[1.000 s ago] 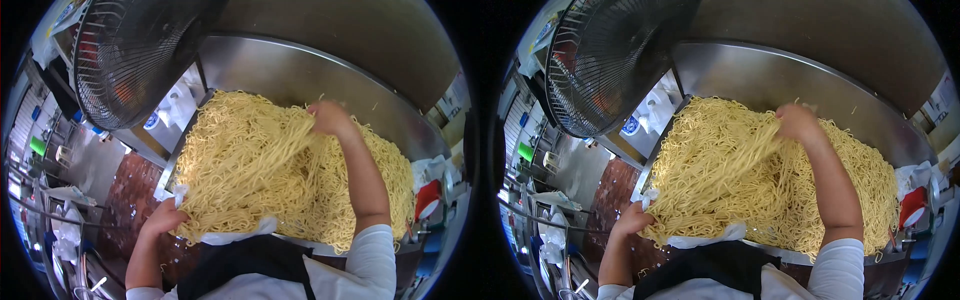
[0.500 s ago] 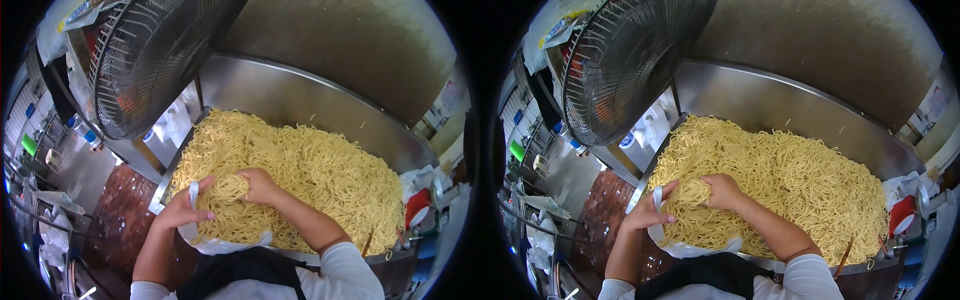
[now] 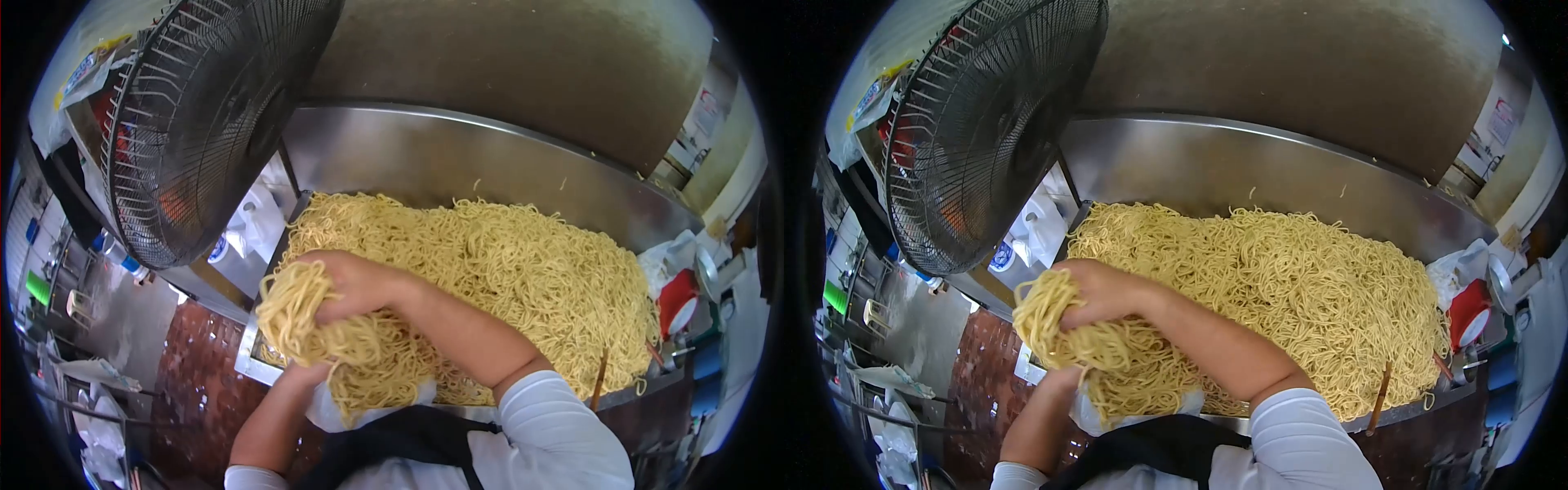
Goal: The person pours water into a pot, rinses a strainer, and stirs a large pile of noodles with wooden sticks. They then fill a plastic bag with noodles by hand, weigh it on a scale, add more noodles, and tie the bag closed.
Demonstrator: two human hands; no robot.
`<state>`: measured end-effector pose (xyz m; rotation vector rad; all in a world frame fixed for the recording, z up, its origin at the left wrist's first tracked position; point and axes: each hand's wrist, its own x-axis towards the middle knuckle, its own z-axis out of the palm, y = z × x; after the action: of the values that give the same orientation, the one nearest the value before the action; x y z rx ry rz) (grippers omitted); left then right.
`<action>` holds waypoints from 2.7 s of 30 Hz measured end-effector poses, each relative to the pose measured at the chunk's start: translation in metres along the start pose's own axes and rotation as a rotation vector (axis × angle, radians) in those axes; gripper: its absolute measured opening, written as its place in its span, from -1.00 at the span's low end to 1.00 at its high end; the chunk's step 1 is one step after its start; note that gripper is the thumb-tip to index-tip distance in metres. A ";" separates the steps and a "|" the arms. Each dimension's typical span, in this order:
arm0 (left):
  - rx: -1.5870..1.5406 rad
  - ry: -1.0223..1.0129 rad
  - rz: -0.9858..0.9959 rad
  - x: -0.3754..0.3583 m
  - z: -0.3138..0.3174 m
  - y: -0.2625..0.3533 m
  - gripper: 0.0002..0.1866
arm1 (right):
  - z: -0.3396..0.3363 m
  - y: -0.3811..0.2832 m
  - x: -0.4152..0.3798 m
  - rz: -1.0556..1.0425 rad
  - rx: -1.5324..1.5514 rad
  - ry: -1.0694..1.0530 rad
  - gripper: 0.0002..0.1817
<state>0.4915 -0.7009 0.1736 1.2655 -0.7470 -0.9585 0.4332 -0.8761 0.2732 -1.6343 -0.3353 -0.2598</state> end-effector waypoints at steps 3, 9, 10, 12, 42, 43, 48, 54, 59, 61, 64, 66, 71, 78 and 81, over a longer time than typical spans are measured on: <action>0.104 -0.052 0.037 -0.024 -0.011 0.047 -0.28 | -0.033 0.017 -0.049 0.479 -0.378 -0.277 -0.35; 0.094 -0.041 -0.108 -0.064 -0.024 0.074 -0.15 | -0.108 0.047 -0.133 0.630 -1.441 -0.028 -0.55; 0.092 -0.031 -0.116 -0.067 -0.027 0.077 -0.15 | -0.122 0.031 -0.128 0.665 -1.550 0.095 -0.61; 0.541 -0.113 -0.189 -0.072 -0.037 0.083 -0.24 | -0.170 0.025 -0.127 0.595 -1.668 0.447 -0.75; 0.537 0.033 -0.163 -0.081 -0.041 0.069 -0.53 | 0.048 0.091 -0.068 0.103 -0.356 -0.230 -0.33; 0.413 0.165 -0.155 -0.069 -0.035 0.071 -0.53 | 0.050 0.095 -0.071 0.311 -0.418 -0.216 -0.37; 0.181 0.241 0.168 -0.006 0.011 0.122 -0.51 | 0.065 0.036 -0.028 0.373 -0.127 -0.080 -0.49; 0.112 0.175 0.443 -0.011 0.054 0.182 -0.55 | 0.139 0.036 0.015 -0.076 -0.491 -0.238 -0.60; 0.434 0.117 0.323 0.022 -0.001 0.091 -0.51 | 0.141 0.154 0.001 0.268 -0.722 -0.673 -0.63; 0.425 0.138 0.271 0.026 -0.015 0.076 -0.47 | 0.114 0.130 0.003 0.298 -0.670 -0.721 -0.64; 0.420 0.173 0.273 0.025 -0.026 0.077 -0.46 | 0.043 0.034 -0.001 0.506 -0.453 -0.641 -0.58; 0.401 0.147 0.280 0.023 -0.025 0.076 -0.44 | -0.018 0.030 -0.044 0.480 -0.319 -0.286 -0.50; 1.463 -0.647 -0.205 0.015 0.055 0.046 -0.19 | -0.087 0.025 -0.154 0.678 -0.357 0.246 -0.51; 1.397 -0.468 -0.437 0.072 0.087 -0.007 -0.38 | -0.052 0.036 -0.200 0.719 -0.355 0.345 -0.41; 0.880 -0.204 -0.347 0.064 0.056 -0.001 -0.42 | -0.044 0.014 -0.184 0.490 -0.668 0.275 -0.31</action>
<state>0.4695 -0.7829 0.1790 2.1328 -1.2046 -1.0856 0.2689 -0.9324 0.1973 -2.2373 0.4091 -0.2284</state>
